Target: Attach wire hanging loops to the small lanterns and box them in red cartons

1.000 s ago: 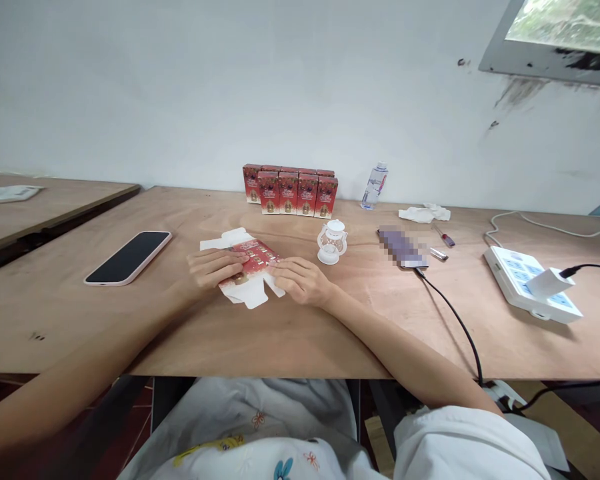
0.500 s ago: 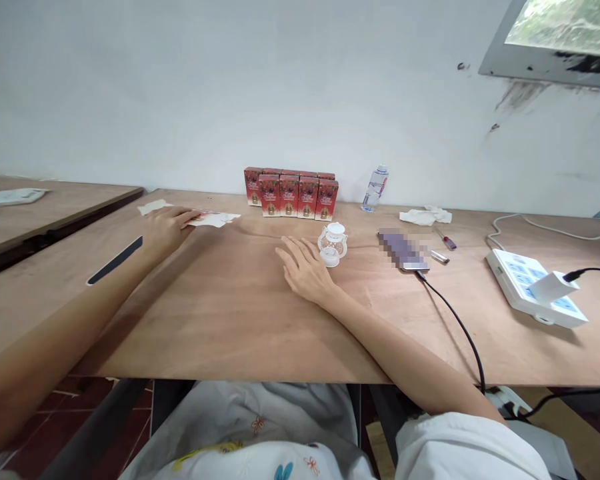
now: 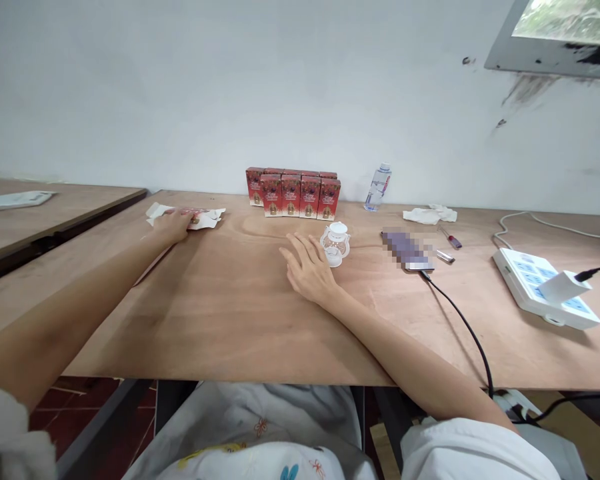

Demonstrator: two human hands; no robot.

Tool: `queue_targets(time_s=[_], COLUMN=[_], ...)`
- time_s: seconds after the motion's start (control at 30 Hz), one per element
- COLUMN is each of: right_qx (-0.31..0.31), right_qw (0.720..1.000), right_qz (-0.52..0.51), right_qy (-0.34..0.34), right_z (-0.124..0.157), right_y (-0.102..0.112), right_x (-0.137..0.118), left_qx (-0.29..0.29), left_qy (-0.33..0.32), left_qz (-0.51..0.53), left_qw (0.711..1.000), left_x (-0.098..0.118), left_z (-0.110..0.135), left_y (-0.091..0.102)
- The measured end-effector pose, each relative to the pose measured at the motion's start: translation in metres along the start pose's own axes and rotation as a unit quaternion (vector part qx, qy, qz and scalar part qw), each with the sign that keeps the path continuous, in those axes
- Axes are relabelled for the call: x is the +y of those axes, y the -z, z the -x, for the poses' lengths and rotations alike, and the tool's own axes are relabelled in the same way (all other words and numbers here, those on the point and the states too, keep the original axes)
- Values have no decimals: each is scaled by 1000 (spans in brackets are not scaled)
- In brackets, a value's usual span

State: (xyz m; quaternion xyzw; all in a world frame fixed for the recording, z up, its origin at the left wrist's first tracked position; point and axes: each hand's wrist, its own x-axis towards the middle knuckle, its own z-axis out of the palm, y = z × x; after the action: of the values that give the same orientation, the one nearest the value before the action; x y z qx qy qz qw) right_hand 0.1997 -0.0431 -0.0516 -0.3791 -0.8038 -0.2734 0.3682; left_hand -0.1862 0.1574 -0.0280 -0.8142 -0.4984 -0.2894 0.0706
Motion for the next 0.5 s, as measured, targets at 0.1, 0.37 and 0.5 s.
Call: queue_targets(time_s=[0.1,0.37,0.5], right_qx=[60,79,8], right_qw=[997,961,940], right_qz=[39,50,-58], right_qy=[-42,-260,-337], right_z=[-1,-3,-4], right_y=[3,10,9], right_x=[7,43,55], left_qx=[7,76,70], left_qy=[81,148,118], left_qz=[-42,-109,-142], left_qw=[996,980,980], left_x=[2,34,92], left_z=[0,4,20], left_y=[6,26,22])
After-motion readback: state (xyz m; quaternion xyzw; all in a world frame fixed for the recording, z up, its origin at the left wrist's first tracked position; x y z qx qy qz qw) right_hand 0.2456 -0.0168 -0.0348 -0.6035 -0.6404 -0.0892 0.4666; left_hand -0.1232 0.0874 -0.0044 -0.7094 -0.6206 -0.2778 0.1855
